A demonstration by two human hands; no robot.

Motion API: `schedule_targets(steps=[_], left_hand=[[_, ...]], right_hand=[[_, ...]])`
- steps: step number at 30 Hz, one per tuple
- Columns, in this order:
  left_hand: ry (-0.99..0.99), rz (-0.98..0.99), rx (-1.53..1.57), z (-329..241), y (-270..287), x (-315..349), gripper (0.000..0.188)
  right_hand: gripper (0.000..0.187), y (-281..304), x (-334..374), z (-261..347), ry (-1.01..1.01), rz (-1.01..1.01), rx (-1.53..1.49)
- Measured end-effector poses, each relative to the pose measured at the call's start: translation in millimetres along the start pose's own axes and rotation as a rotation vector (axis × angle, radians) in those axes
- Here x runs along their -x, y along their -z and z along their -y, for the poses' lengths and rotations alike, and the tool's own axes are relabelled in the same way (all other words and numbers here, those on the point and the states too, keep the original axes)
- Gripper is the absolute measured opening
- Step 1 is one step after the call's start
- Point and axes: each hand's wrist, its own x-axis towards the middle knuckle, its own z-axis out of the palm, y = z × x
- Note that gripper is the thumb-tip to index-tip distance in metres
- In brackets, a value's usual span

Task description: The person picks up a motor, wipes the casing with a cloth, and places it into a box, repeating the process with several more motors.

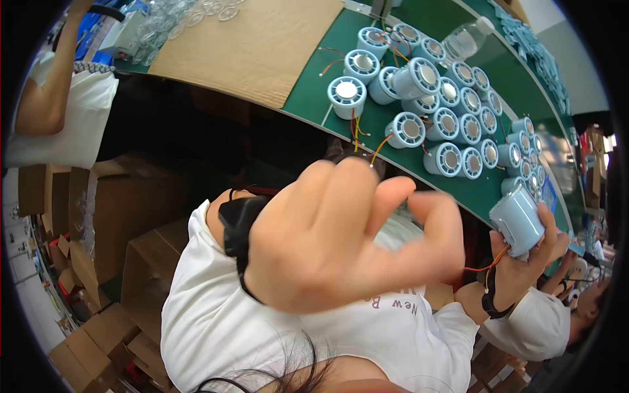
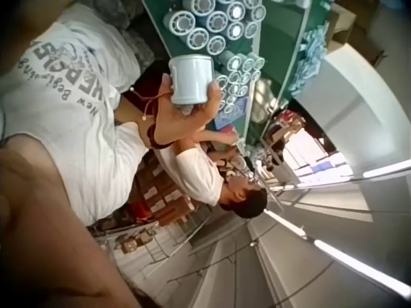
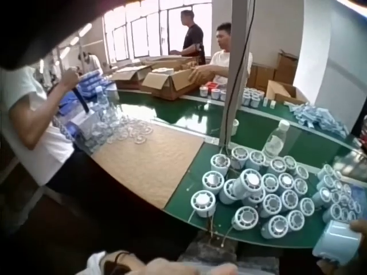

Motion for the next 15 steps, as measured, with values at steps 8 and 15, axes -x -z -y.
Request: schedule_targets(steps=[8,15], left_hand=[[-0.211,0.220,-0.296,29.0,-40.6,2.9,0.015],[-0.151,0.812,0.640,55.6,-44.7,16.5,0.031]], right_hand=[[0.075,-19.9,-0.1,-7.2,-0.048,-0.041,-0.118],[0.066,-54.2,20.0,-2.3,-0.156,0.243,-0.503]])
